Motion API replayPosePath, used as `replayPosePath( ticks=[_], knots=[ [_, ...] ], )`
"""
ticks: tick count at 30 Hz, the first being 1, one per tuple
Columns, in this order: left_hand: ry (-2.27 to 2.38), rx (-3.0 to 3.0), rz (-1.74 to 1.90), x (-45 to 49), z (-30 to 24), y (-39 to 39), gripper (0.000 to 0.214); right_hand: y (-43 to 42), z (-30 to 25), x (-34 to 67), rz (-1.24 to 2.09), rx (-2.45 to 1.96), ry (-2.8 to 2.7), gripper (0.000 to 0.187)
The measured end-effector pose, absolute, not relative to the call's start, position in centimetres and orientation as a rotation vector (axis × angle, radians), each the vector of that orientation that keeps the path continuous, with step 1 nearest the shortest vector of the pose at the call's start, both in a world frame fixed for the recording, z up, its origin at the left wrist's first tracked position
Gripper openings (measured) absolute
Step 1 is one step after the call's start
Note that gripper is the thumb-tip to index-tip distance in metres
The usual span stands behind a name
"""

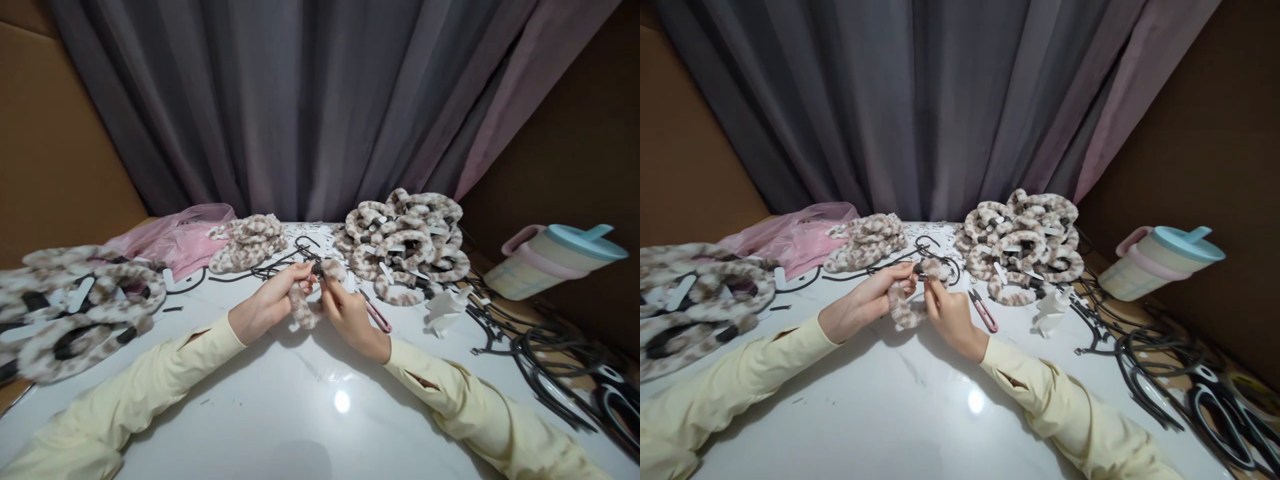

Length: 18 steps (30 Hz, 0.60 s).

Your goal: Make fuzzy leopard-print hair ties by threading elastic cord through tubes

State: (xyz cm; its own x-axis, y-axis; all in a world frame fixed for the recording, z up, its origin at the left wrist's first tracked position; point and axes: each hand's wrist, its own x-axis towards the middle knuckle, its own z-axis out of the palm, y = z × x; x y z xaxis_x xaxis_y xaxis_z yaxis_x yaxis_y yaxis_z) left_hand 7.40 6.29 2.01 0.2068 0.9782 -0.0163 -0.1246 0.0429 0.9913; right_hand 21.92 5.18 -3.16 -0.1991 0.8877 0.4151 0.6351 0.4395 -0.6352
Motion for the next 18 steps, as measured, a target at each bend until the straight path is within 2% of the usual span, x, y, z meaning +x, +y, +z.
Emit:
replayPosePath(
  ticks=[4, 7, 12, 18],
  knots=[
    [0.862, 0.853, 1.012, 8.0, 1.8, 5.5, 0.012, 5.6, -3.1, 21.6, 0.613, -1.249, -1.839, 0.028],
    [0.901, 0.909, 1.048, 8.2, 1.7, 5.0, 0.016, 5.7, -3.0, 21.3, 0.776, -1.224, -1.714, 0.034],
    [1.077, 1.302, 1.123, 8.1, 1.7, 5.0, 0.025, 5.4, -2.8, 21.0, 0.989, -1.154, -1.560, 0.032],
    [1.276, 2.064, 1.268, 7.5, 0.4, 5.4, 0.012, 4.7, -1.4, 20.9, 1.378, -1.094, -1.395, 0.030]
  ],
)
